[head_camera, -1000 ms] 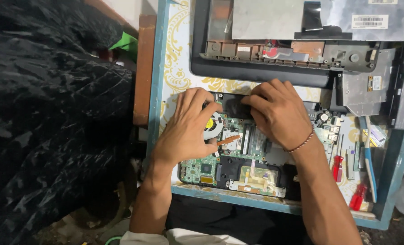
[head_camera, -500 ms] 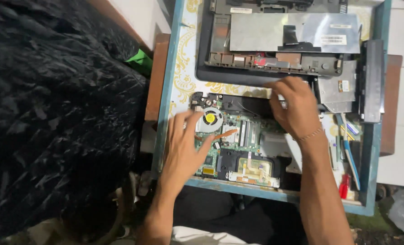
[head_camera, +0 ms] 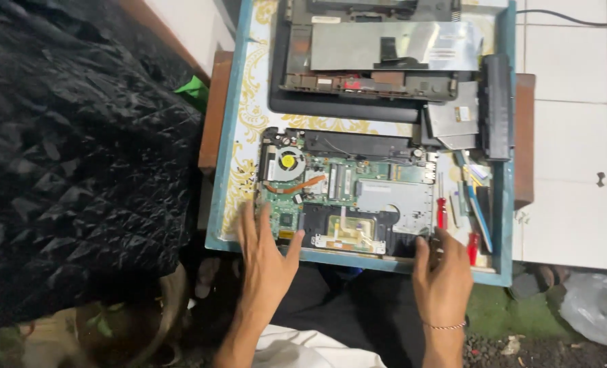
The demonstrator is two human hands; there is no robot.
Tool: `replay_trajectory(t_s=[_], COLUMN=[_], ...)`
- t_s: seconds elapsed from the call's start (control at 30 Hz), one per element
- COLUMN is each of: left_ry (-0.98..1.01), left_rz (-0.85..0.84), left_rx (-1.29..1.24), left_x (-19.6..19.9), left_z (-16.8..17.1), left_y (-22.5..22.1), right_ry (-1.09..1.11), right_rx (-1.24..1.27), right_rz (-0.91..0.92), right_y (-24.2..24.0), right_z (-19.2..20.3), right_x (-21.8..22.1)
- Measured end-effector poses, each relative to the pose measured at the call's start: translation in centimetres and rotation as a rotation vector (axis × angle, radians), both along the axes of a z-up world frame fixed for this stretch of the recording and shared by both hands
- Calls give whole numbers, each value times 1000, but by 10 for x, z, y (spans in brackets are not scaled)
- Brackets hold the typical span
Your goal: The person is reassembling a laptop by seating the motherboard into the chassis, connecting ribbon cables, and fitting the upper casing.
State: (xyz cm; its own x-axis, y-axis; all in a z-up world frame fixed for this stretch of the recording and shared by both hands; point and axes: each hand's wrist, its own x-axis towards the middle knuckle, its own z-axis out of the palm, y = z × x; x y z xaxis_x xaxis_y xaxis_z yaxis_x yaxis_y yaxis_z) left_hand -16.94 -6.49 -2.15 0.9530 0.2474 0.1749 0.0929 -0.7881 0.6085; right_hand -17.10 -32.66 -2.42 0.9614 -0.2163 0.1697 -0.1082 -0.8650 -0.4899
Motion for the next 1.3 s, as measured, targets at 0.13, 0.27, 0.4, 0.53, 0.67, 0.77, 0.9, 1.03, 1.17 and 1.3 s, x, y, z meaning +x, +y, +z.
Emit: replay_trajectory(t_s=[0.13, 0.27, 0.4, 0.53, 0.67, 0.77, 0.9, 1.03, 1.17, 1.3], left_ry=[-33, -49, 142, 169, 97, 91, 10, -106, -146, -241], left_rz=[-6, 18, 130, 99, -71, -189, -146, -175, -283, -397], left_rx=[29, 13, -158, -386, -718, -572, -188, -145, 12, 158], left_x=[7, 12, 22, 22, 17, 12, 10, 12, 20, 35], left_z=[-15, -12, -21, -10, 12, 26, 11, 12, 39, 69], left_y=[10, 12, 36, 48, 55, 62, 54, 54, 63, 75], right_ry=[-4, 17, 147, 118, 169, 186, 238, 288, 61, -61], right_rx=[23, 143, 454, 642, 854, 905, 834, 609, 218, 153], right_rz=[9, 21, -13, 2, -6, 35, 116, 222, 354, 409], right_y=[1, 0, -13, -25, -32, -35, -34, -34, -36, -42], right_z=[3, 1, -8, -6, 15, 26, 36, 46, 46, 68], right_x=[-1, -1, 8, 15, 23, 26, 28, 29, 30, 45])
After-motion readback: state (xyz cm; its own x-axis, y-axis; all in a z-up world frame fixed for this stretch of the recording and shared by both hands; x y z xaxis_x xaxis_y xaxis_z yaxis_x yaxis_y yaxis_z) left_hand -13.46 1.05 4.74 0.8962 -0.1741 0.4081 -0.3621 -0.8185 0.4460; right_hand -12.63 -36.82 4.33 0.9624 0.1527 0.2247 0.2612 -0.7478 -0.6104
